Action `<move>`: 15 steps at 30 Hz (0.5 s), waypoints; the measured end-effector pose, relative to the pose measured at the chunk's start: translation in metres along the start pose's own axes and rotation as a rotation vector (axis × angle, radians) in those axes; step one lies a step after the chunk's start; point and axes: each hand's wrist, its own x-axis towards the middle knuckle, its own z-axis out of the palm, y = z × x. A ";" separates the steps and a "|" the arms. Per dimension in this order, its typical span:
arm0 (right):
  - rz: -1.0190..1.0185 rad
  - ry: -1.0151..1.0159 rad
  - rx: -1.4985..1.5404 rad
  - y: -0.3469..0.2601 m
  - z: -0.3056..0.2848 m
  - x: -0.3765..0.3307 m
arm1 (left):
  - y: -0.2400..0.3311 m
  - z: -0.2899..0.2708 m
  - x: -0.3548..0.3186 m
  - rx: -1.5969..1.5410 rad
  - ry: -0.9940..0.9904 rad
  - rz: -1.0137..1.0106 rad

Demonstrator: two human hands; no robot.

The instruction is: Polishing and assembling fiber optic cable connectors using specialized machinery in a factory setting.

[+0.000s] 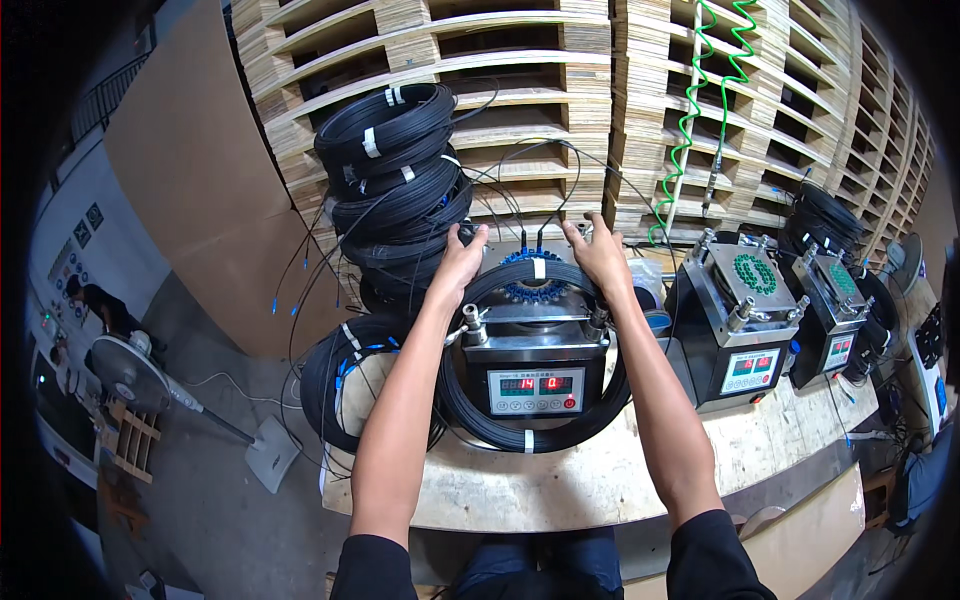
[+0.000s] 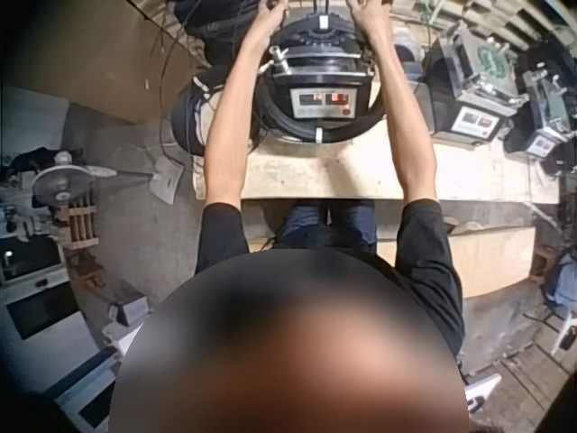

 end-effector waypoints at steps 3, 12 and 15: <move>-0.076 -0.031 0.025 0.009 0.001 0.008 | -0.002 0.003 0.005 0.002 0.001 -0.014; -0.038 0.000 0.094 0.005 0.001 0.004 | -0.001 -0.001 0.005 0.069 0.069 -0.002; 0.000 0.013 0.021 0.004 0.000 0.003 | 0.002 0.002 0.001 -0.002 0.043 -0.033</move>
